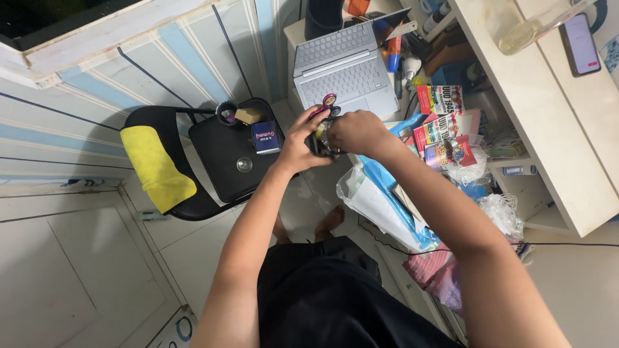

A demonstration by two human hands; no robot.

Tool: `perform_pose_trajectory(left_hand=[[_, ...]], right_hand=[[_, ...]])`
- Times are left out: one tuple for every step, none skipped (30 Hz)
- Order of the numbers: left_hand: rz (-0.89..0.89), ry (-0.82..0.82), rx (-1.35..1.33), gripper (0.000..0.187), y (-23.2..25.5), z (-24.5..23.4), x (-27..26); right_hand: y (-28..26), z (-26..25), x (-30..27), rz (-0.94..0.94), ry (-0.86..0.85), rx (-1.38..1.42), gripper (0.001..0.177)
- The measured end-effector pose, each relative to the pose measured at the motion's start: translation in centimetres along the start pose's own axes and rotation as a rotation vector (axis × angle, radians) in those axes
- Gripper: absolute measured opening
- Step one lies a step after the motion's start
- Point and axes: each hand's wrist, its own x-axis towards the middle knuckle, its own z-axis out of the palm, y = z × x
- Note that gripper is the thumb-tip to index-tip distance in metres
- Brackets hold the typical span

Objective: The person organizes a cluttered desk by picking up a coiled cable and hanging it on a wall hook, then placing a mesh pen holder on the desk. They add a pencil, scissors, and a light bulb to the holder, then coil a white USB cable and place it on a chair.

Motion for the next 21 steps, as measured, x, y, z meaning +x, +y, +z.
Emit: perform_pose_trajectory(left_hand=[[0.003, 0.002, 0.002, 0.105, 0.1, -0.1, 0.0], [0.010, -0.002, 0.015, 0.102, 0.2, -0.3, 0.4], [0.017, -0.005, 0.028, 0.100, 0.2, -0.4, 0.7], [0.027, -0.005, 0.030, 0.100, 0.1, -0.5, 0.9], [0.027, -0.019, 0.029, 0.104, 0.0, -0.5, 1.1], [0.022, -0.033, 0.027, 0.107, -0.1, -0.5, 1.0], [0.026, -0.035, 0.028, 0.107, -0.3, -0.4, 1.1], [0.052, -0.007, 0.012, 0.105, -0.5, -0.4, 1.3], [0.078, 0.020, -0.004, 0.103, -0.7, -0.4, 1.4], [0.080, 0.019, -0.004, 0.103, -0.2, -0.4, 1.8], [0.067, 0.018, -0.034, 0.102, 0.3, -0.3, 2.2], [0.053, 0.017, -0.061, 0.101, 0.8, -0.5, 2.5], [0.054, 0.017, -0.058, 0.101, 0.6, -0.7, 2.8], [0.059, 0.014, -0.026, 0.105, 0.3, -0.9, 3.1], [0.065, 0.011, 0.007, 0.109, 0.1, -1.1, 3.4], [0.069, 0.010, 0.007, 0.109, 0.3, -1.2, 3.8], [0.078, 0.015, 0.002, 0.108, 0.5, -1.3, 4.1], [0.087, 0.020, -0.003, 0.108, 0.7, -1.4, 4.5], [0.092, 0.020, -0.002, 0.108, 0.8, -1.5, 4.6], [0.124, 0.009, -0.003, 0.105, 1.0, -1.5, 4.8], [0.156, -0.001, -0.004, 0.103, 1.1, -1.6, 5.0]], right_hand=[[0.0, 0.0, -0.2, -0.002, 0.003, -0.002, 0.024], [0.2, -0.1, -0.4, -0.003, 0.041, 0.079, 0.022], [0.4, -0.2, -0.6, -0.004, 0.079, 0.160, 0.020], [0.0, -1.3, -1.1, -0.004, 0.087, 0.156, 0.020], [-0.4, -2.4, -1.6, -0.006, 0.127, 0.270, 0.015], [-0.9, -3.3, -2.4, -0.009, 0.164, 0.387, 0.013], [-0.6, -3.4, -2.4, -0.009, 0.168, 0.386, 0.013], [-0.3, -3.6, -2.5, 0.018, 0.233, 0.447, 0.015], [0.0, -3.7, -2.5, 0.044, 0.298, 0.508, 0.017], [0.2, -4.0, -2.8, 0.044, 0.300, 0.507, 0.017], [0.3, -4.3, -3.2, 0.048, 0.369, 0.567, 0.027], [0.4, -4.6, -3.5, 0.050, 0.438, 0.627, 0.038], [1.1, -4.5, -3.2, 0.048, 0.439, 0.628, 0.038], [1.7, -4.3, -3.1, -0.007, 0.516, 0.662, 0.032], [2.3, -4.1, -3.0, -0.063, 0.593, 0.695, 0.025], [2.4, -4.6, -3.0, -0.063, 0.597, 0.693, 0.025], [2.5, -5.1, -3.1, -0.114, 0.648, 0.692, 0.023], [2.6, -5.6, -3.1, -0.166, 0.699, 0.689, 0.021], [2.7, -6.0, -3.2, -0.167, 0.703, 0.687, 0.021], [2.7, -6.3, -3.3, -0.172, 0.708, 0.686, 0.024], [2.8, -6.6, -3.5, -0.177, 0.713, 0.686, 0.027]])
